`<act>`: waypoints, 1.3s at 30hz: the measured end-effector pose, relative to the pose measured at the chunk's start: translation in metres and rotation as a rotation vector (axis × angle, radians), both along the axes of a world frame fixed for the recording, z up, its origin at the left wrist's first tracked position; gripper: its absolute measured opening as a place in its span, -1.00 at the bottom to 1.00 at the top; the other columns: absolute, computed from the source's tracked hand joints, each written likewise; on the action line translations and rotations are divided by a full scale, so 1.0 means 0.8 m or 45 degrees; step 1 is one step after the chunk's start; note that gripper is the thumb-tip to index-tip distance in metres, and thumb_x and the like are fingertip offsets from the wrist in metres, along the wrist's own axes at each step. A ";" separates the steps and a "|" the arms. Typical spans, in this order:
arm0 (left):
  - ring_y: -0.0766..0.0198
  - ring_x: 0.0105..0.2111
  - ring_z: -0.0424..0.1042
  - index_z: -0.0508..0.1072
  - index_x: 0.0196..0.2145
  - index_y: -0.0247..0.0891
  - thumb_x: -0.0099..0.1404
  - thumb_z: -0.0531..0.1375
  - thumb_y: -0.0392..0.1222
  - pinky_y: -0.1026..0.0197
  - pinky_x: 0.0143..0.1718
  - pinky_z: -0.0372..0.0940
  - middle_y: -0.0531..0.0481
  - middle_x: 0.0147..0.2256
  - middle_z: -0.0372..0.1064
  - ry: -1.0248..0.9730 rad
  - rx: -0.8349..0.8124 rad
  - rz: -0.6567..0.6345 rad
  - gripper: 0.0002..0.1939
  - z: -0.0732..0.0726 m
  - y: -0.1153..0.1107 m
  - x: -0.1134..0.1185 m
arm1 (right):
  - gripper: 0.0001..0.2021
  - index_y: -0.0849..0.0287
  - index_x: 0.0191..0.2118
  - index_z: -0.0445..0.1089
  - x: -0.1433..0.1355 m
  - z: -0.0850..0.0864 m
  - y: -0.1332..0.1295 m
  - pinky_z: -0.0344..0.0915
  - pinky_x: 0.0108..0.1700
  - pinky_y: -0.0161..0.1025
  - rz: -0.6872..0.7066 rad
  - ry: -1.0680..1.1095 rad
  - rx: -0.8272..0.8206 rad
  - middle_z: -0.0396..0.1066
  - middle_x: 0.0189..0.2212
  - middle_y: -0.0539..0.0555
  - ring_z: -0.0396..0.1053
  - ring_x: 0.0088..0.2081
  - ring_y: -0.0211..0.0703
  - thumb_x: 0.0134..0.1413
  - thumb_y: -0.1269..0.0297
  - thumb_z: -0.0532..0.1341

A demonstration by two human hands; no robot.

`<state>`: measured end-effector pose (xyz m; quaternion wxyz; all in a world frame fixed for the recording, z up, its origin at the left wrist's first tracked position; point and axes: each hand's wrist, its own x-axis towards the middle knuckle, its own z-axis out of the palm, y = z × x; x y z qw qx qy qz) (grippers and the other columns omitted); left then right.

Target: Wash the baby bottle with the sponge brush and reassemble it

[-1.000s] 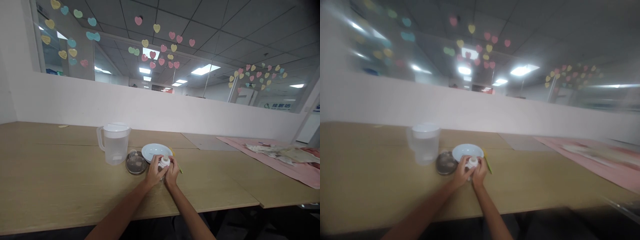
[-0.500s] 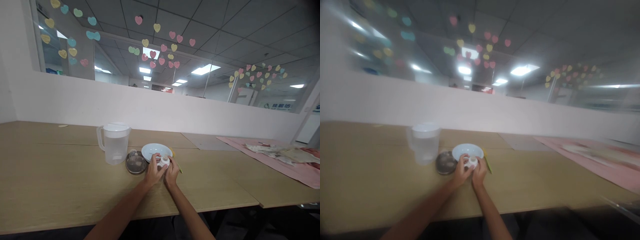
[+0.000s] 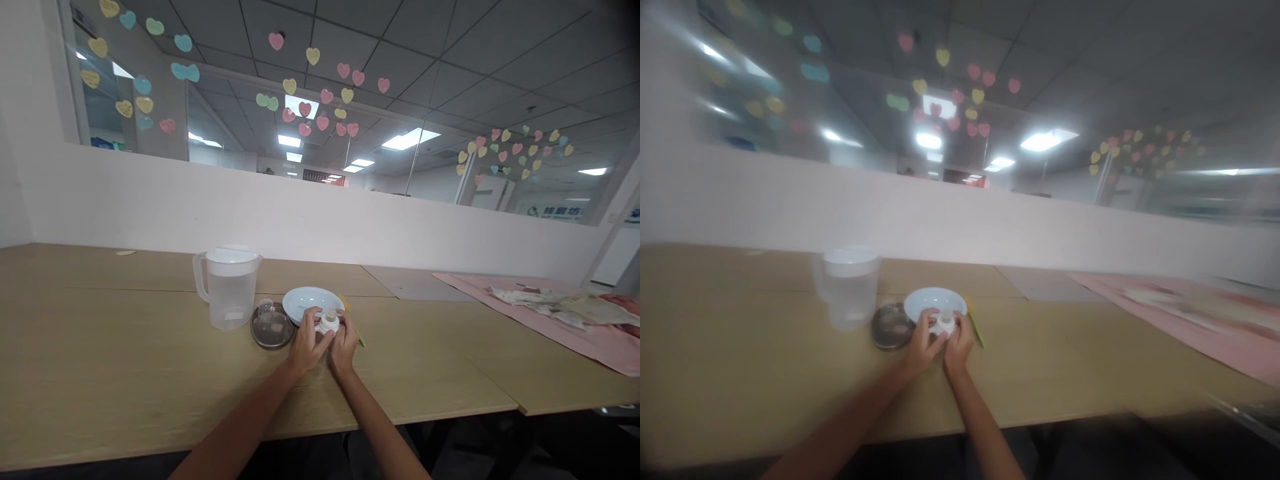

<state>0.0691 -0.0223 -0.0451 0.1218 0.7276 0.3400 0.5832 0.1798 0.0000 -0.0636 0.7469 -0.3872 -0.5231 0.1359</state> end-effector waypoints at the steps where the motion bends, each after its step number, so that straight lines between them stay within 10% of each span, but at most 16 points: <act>1: 0.10 -0.02 0.38 0.20 0.08 -0.24 0.31 0.15 -0.03 0.02 0.02 0.30 -0.21 0.01 0.30 -0.002 0.011 0.023 -0.55 0.001 0.000 0.001 | -0.67 0.20 -0.16 0.42 0.001 -0.001 0.000 0.27 -0.02 -0.08 0.016 -0.021 0.009 0.48 -0.20 0.17 0.40 -0.13 0.00 0.09 0.23 -0.01; 32: 0.17 -0.11 0.48 0.16 0.16 -0.26 0.41 -0.04 -0.16 0.10 -0.06 0.35 -0.18 -0.08 0.45 -0.071 -0.009 0.001 -0.61 0.000 0.007 -0.005 | -0.72 0.20 -0.29 0.41 -0.008 0.009 -0.003 0.28 -0.16 -0.16 0.005 0.050 -0.035 0.46 -0.35 0.11 0.39 -0.28 -0.04 0.08 0.20 0.01; 35: 0.15 -0.05 0.45 0.21 0.13 -0.23 0.39 -0.02 -0.20 0.05 0.02 0.31 -0.15 -0.08 0.45 -0.018 0.063 0.162 -0.63 0.007 0.012 -0.014 | -0.71 0.20 -0.25 0.41 -0.007 0.007 -0.003 0.27 -0.10 -0.15 -0.021 0.035 -0.018 0.47 -0.29 0.13 0.40 -0.22 -0.03 0.10 0.20 -0.01; 39: -0.01 0.05 0.38 0.34 0.01 -0.28 0.30 0.01 -0.30 -0.13 0.16 0.15 -0.24 -0.03 0.44 0.017 0.022 0.791 -0.66 0.028 0.024 -0.049 | -0.68 0.20 -0.15 0.39 -0.007 0.008 -0.004 0.24 -0.11 -0.17 -0.165 0.036 -0.095 0.46 -0.28 0.14 0.39 -0.22 -0.04 0.14 0.19 -0.01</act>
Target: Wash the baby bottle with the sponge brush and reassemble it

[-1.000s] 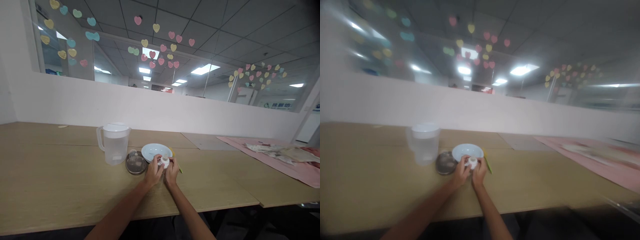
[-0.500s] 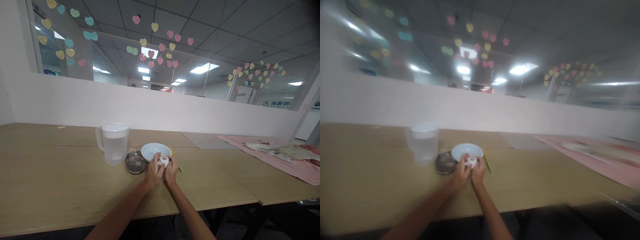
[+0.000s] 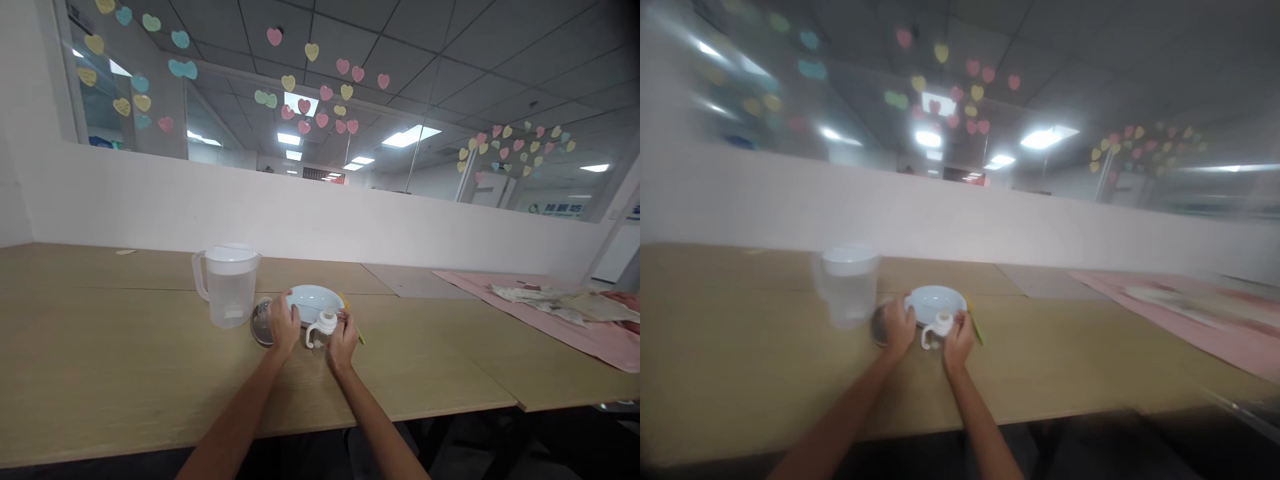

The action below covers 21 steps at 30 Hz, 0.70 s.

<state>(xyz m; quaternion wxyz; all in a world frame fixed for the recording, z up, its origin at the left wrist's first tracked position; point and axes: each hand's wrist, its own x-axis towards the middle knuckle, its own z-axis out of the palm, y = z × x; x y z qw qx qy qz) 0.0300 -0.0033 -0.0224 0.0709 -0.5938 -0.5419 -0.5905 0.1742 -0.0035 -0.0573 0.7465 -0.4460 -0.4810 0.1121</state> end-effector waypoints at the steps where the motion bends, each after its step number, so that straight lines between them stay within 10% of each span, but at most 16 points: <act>1: -0.04 0.06 0.37 0.34 0.02 -0.30 0.28 0.01 -0.32 -0.14 0.15 0.15 -0.27 -0.02 0.43 -0.016 -0.073 0.144 -0.64 0.005 0.003 -0.011 | -0.68 0.21 -0.14 0.39 0.000 0.000 0.000 0.23 -0.13 -0.18 -0.025 -0.004 -0.026 0.46 -0.29 0.14 0.39 -0.24 -0.04 0.15 0.18 -0.01; 8: -0.03 0.02 0.40 0.30 0.09 -0.32 0.27 0.07 -0.27 0.02 -0.02 0.26 -0.28 -0.04 0.43 0.165 -0.676 0.345 -0.58 0.015 0.009 -0.043 | -0.71 0.16 -0.29 0.40 0.001 0.001 -0.002 0.22 -0.22 -0.22 0.174 -0.188 0.024 0.45 -0.40 0.06 0.37 -0.32 -0.07 0.20 0.10 0.02; 21: -0.03 0.05 0.32 0.30 0.00 -0.32 0.18 0.21 -0.27 0.07 0.00 0.21 -0.30 0.00 0.31 0.356 -0.836 0.389 -0.59 0.008 0.006 -0.041 | -0.58 0.15 -0.37 0.40 0.000 0.002 -0.007 0.19 -0.27 -0.26 0.226 -0.276 -0.008 0.43 -0.49 0.03 0.35 -0.36 -0.10 0.27 -0.01 -0.03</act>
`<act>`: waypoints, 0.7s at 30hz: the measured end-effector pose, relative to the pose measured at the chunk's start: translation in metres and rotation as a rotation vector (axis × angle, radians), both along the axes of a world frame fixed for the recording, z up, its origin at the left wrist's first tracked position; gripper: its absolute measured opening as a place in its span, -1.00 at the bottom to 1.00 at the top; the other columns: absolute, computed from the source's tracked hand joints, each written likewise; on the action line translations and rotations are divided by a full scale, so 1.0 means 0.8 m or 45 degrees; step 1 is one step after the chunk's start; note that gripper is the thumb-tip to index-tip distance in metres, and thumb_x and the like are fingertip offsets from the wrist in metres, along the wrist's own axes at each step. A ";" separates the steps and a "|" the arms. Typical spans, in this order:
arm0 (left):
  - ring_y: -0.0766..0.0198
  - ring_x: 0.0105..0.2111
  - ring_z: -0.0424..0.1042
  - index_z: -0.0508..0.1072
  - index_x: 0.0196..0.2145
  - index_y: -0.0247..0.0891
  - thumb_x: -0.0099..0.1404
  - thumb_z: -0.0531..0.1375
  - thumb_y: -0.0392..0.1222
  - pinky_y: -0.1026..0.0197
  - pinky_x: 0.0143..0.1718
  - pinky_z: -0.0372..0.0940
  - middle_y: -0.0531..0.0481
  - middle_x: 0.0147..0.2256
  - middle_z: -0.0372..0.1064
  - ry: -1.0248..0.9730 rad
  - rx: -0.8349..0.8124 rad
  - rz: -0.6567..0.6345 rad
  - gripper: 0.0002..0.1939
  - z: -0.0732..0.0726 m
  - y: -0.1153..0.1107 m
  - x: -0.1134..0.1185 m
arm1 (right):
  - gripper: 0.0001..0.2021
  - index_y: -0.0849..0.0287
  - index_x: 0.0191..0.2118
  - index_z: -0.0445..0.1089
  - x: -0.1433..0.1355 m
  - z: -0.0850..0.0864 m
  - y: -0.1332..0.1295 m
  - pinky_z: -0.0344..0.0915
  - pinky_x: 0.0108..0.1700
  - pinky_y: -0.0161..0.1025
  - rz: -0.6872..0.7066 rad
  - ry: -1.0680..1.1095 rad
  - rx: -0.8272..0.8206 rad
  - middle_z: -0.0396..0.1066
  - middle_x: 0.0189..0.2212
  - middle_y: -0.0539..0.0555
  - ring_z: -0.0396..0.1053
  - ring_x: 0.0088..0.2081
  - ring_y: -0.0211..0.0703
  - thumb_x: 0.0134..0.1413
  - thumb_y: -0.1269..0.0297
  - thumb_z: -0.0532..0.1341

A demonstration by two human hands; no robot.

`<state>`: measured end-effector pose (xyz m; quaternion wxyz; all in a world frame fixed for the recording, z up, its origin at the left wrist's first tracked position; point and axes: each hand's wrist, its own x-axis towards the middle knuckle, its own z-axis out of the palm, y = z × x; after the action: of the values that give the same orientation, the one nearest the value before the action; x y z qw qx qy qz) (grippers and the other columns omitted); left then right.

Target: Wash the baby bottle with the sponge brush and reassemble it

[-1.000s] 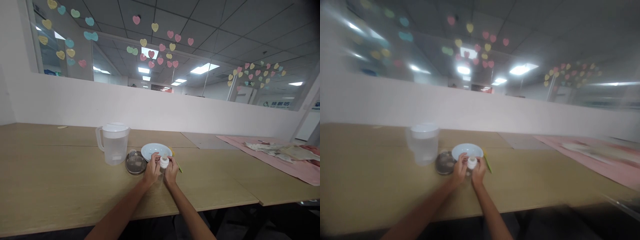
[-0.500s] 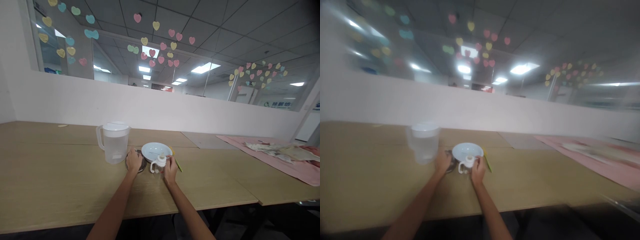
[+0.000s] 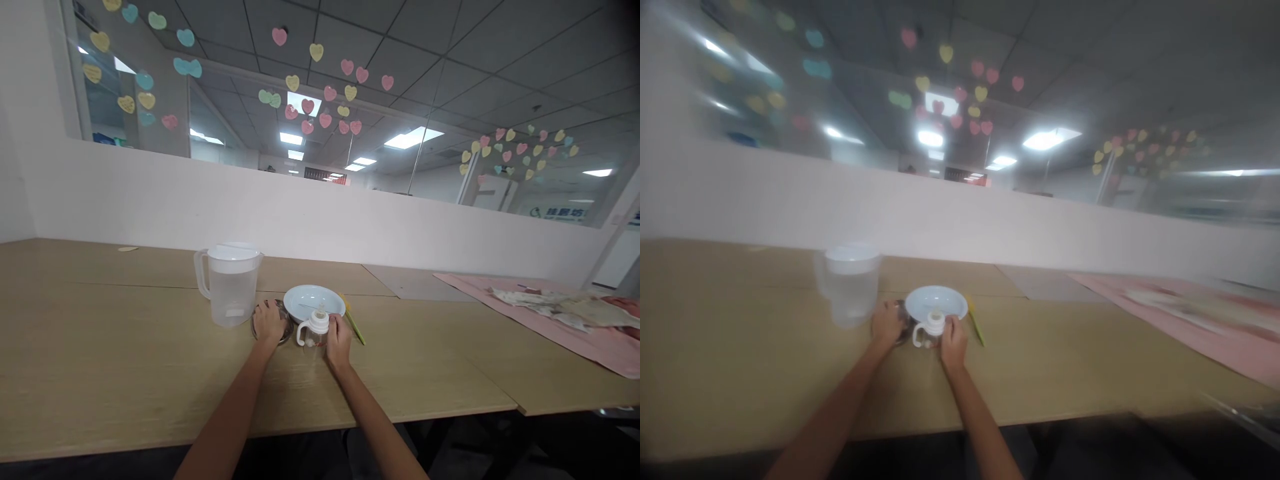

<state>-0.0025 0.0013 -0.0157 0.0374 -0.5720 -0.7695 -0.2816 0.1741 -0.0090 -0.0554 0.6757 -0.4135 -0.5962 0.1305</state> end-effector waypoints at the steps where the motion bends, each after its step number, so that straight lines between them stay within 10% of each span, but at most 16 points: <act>1: -0.03 0.03 0.33 0.30 -0.02 -0.33 0.18 0.21 -0.27 0.07 -0.02 0.23 -0.30 -0.02 0.31 -0.027 0.024 0.014 -0.61 0.001 0.000 -0.001 | -0.58 0.16 -0.38 0.39 0.000 0.000 0.000 0.19 -0.27 -0.26 0.001 -0.002 -0.002 0.43 -0.49 0.03 0.34 -0.36 -0.10 0.27 -0.01 -0.03; 6: -0.03 -0.04 0.35 0.29 -0.09 -0.32 0.31 0.14 -0.07 0.00 -0.02 0.28 -0.25 -0.10 0.28 -0.165 0.548 -0.004 -0.69 0.006 0.005 -0.003 | -0.58 0.16 -0.40 0.39 -0.002 0.000 0.000 0.19 -0.29 -0.27 -0.002 0.004 0.008 0.41 -0.51 0.03 0.33 -0.39 -0.12 0.27 0.00 -0.03; 12: 0.06 -0.05 0.39 0.22 -0.04 -0.24 0.36 0.11 0.02 0.00 -0.01 0.32 -0.20 -0.07 0.31 -0.342 1.205 -0.518 -0.67 0.000 -0.001 0.017 | -0.59 0.14 -0.42 0.37 -0.005 0.000 0.002 0.18 -0.33 -0.27 -0.005 0.003 0.038 0.40 -0.52 0.02 0.31 -0.42 -0.12 0.27 0.00 -0.04; 16: 0.07 0.04 0.38 0.22 0.02 -0.20 0.36 0.14 -0.09 -0.05 0.06 0.31 -0.20 -0.01 0.33 -0.132 1.273 -0.992 -0.67 -0.005 -0.013 0.040 | -0.60 0.13 -0.43 0.35 -0.006 0.000 0.002 0.16 -0.35 -0.28 -0.025 0.000 0.055 0.39 -0.52 0.02 0.30 -0.44 -0.14 0.27 0.01 -0.04; 21: 0.04 0.13 0.32 0.20 0.15 -0.20 0.40 0.10 -0.15 -0.08 0.10 0.32 -0.26 0.10 0.26 -0.127 1.147 -1.008 -0.61 -0.005 -0.024 0.053 | -0.60 0.13 -0.42 0.34 -0.005 -0.002 0.003 0.15 -0.36 -0.27 -0.038 -0.023 0.050 0.39 -0.51 0.03 0.29 -0.45 -0.14 0.28 0.01 -0.05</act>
<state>0.0398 -0.0180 -0.0200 0.1321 -0.7291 -0.3037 -0.5989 0.1700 -0.0063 -0.0574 0.6802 -0.4103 -0.5984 0.1049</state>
